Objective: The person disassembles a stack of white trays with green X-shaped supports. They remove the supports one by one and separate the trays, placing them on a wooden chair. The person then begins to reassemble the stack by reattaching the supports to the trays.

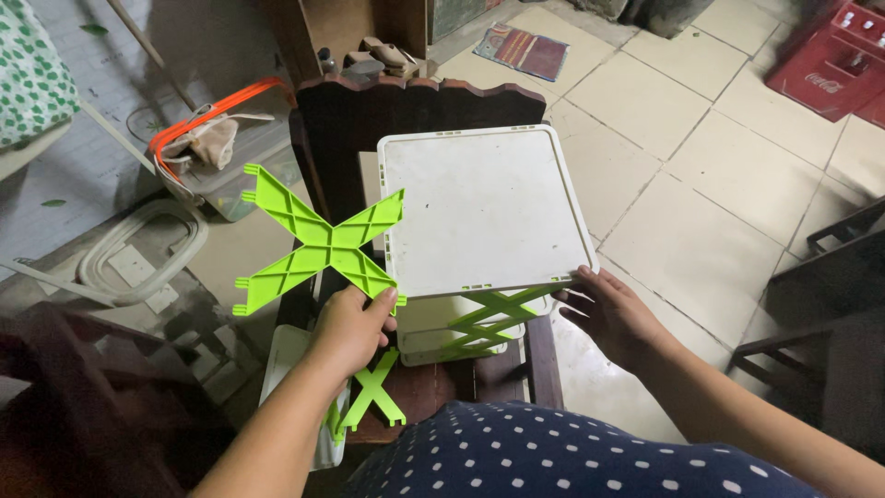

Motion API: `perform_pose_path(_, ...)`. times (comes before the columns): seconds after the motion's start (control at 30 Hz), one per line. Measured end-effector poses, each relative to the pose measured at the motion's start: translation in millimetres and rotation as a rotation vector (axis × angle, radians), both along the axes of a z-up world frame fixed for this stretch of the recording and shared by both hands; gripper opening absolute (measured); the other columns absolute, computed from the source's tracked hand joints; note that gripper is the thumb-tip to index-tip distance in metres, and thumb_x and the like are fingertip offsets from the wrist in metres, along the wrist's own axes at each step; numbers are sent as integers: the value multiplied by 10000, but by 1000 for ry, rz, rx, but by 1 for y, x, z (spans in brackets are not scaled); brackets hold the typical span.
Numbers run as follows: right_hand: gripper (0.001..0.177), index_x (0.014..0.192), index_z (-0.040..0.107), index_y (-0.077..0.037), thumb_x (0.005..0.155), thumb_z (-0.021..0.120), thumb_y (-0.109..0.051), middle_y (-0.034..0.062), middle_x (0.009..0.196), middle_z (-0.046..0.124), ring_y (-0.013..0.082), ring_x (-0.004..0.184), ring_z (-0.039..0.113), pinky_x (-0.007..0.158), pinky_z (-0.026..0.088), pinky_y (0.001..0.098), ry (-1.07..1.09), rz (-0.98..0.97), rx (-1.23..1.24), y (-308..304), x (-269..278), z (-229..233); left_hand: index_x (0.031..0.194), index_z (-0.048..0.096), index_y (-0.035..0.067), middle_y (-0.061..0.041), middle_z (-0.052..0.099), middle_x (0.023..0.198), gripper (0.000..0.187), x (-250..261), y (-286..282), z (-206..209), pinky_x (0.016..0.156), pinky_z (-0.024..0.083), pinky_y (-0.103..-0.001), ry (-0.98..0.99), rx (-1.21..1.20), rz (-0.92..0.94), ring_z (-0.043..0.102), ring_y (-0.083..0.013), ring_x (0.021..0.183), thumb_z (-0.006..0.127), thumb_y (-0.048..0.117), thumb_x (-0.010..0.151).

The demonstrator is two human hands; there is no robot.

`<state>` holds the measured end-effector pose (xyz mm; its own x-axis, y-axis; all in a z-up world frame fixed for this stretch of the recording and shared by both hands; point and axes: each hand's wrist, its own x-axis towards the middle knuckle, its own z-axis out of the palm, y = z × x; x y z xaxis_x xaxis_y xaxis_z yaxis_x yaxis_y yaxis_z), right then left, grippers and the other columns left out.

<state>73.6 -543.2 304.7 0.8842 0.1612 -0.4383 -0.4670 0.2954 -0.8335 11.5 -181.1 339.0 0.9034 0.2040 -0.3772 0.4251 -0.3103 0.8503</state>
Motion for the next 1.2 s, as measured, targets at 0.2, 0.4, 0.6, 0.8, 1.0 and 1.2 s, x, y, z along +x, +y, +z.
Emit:
perform_pose_path(0.2,212,1053,608,-112,995,599,-315,66,1050,682,211,1071,647,947,511,402,-4,9,-23,2,-3,2,990,706,10,-75,743,766,341,-3,3,-1,598,535,-336,-8,-9,32,653,-159,598,642,343,951)
perform_pose_path(0.4,226,1057,605,-112,1002,598,-331,69,1048,677,212,1069,643,948,517,408,2,-12,-31,3,-4,-2,976,702,-10,-89,737,760,350,-11,17,-9,592,524,-352,12,-15,114,643,-172,581,638,334,963)
perform_pose_path(0.6,213,1068,606,-122,994,611,-321,53,1061,672,207,1067,640,943,515,402,5,-31,-5,3,-1,-7,1024,685,16,-116,774,800,276,-16,41,-25,604,549,-362,99,108,157,701,-201,594,606,276,975)
perform_pose_path(0.8,219,1071,607,-128,995,615,-333,50,1064,679,209,1073,650,920,507,388,-12,-9,12,0,-3,-9,990,693,-11,-167,775,764,169,-23,74,-92,561,564,-361,150,123,162,705,-221,544,663,144,929)
perform_pose_path(1.0,216,1078,616,-139,986,611,-334,33,1071,683,204,1072,654,911,510,379,17,-19,-22,0,-1,-6,1013,770,29,-177,771,962,313,-46,108,-194,796,586,-430,322,572,-83,736,-328,850,763,308,872)
perform_pose_path(1.2,214,1073,613,-137,988,623,-333,37,1068,682,202,1053,650,902,508,374,16,-14,-36,-1,-3,-2,1123,804,155,-124,755,1186,347,-70,128,-229,979,568,-451,587,702,-83,711,-352,1137,729,428,923)
